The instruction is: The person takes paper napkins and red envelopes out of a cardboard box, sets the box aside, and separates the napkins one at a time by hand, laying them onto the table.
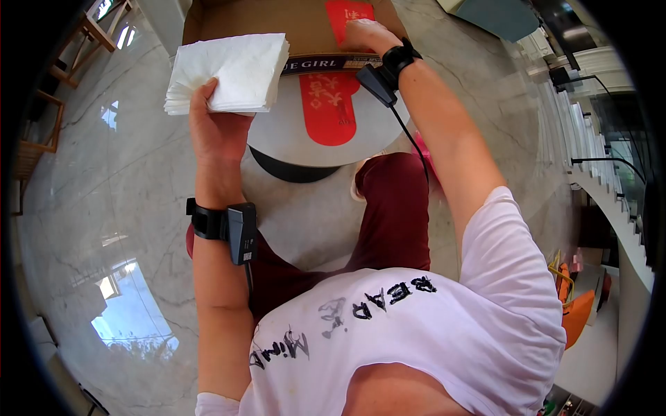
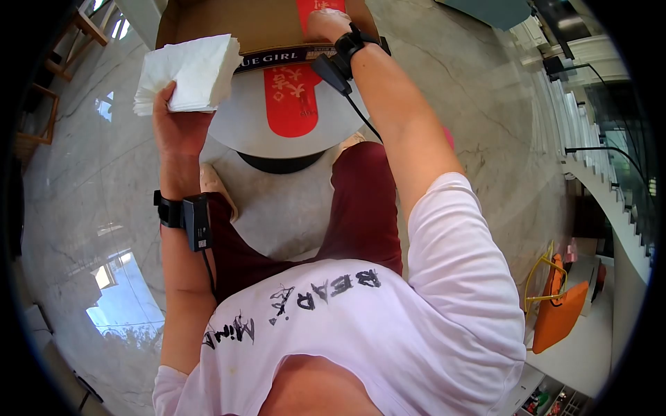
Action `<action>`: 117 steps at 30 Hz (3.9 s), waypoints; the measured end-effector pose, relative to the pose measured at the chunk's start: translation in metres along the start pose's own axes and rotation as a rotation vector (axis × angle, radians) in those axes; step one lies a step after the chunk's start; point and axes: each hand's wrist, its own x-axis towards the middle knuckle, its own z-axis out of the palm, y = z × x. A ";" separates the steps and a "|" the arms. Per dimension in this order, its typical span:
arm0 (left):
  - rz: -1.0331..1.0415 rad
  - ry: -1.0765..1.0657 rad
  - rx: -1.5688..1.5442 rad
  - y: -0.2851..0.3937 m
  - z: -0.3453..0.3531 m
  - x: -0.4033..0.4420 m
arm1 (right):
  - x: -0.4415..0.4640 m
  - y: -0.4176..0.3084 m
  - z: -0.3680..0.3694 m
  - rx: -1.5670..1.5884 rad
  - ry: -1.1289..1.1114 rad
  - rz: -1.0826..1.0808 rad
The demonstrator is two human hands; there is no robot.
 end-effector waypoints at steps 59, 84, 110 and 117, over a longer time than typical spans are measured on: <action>-0.219 -0.149 0.443 -0.061 -0.013 -0.021 | -0.166 -0.053 0.025 1.244 0.192 -0.422; 0.343 0.094 0.041 0.003 -0.009 -0.010 | -0.134 -0.013 0.029 0.244 1.039 -0.307; 0.178 0.084 -0.016 -0.005 -0.005 -0.003 | -0.025 0.001 0.046 0.218 0.918 -0.316; 0.092 0.107 0.051 -0.015 -0.004 -0.002 | -0.040 -0.002 0.036 0.234 0.891 -0.373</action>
